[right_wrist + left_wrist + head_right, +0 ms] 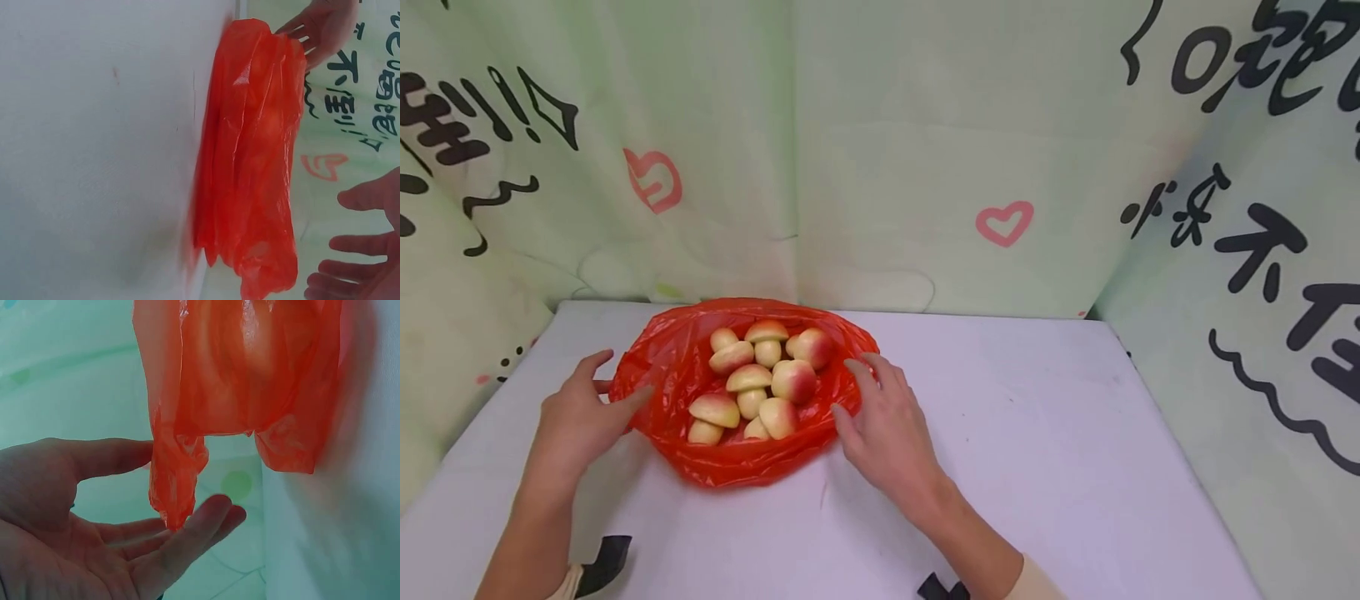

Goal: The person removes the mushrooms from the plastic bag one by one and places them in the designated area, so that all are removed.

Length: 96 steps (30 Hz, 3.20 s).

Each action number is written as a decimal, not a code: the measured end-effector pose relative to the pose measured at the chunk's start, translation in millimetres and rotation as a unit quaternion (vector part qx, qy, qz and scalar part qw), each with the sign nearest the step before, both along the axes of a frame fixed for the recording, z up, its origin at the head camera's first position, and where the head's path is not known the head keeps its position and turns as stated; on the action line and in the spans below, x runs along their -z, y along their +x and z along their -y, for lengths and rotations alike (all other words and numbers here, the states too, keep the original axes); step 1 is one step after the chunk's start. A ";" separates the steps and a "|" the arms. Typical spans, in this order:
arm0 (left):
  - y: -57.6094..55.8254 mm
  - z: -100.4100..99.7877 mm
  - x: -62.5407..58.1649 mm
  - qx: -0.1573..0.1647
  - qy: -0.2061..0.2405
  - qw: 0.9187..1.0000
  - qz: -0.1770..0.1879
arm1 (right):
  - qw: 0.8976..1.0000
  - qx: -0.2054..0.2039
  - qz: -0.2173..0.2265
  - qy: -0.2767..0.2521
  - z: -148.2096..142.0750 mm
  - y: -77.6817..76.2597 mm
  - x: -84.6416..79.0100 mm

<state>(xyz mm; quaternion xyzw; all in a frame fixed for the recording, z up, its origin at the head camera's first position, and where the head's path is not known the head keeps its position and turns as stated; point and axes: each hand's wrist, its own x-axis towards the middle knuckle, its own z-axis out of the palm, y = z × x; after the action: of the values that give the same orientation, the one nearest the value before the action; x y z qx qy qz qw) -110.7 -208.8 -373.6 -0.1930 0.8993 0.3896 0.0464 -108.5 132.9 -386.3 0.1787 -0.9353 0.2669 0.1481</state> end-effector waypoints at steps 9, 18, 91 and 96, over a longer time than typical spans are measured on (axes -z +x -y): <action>-0.4 9.6 5.4 0.023 0.047 0.998 0.020 | 0.998 -0.024 0.031 -0.042 0.9 -10.9 -2.4; -4.4 10.8 5.4 0.021 0.135 0.990 0.042 | 0.996 -0.038 0.028 -0.073 6.4 -22.8 -2.7; -15.0 8.9 18.3 -0.045 0.214 0.976 0.013 | 0.960 -0.153 0.233 0.006 67.8 -33.4 17.1; -14.8 9.9 19.0 -0.044 0.215 0.976 0.015 | 0.960 -0.157 0.231 -0.003 68.9 -32.1 20.9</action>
<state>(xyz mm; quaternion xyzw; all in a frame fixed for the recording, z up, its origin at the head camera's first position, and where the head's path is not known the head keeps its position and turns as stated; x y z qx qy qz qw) -125.5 -218.7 -392.5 -0.2234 0.7846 0.5724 0.0830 -140.6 64.0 -407.3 0.2565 -0.9034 0.3237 -0.1151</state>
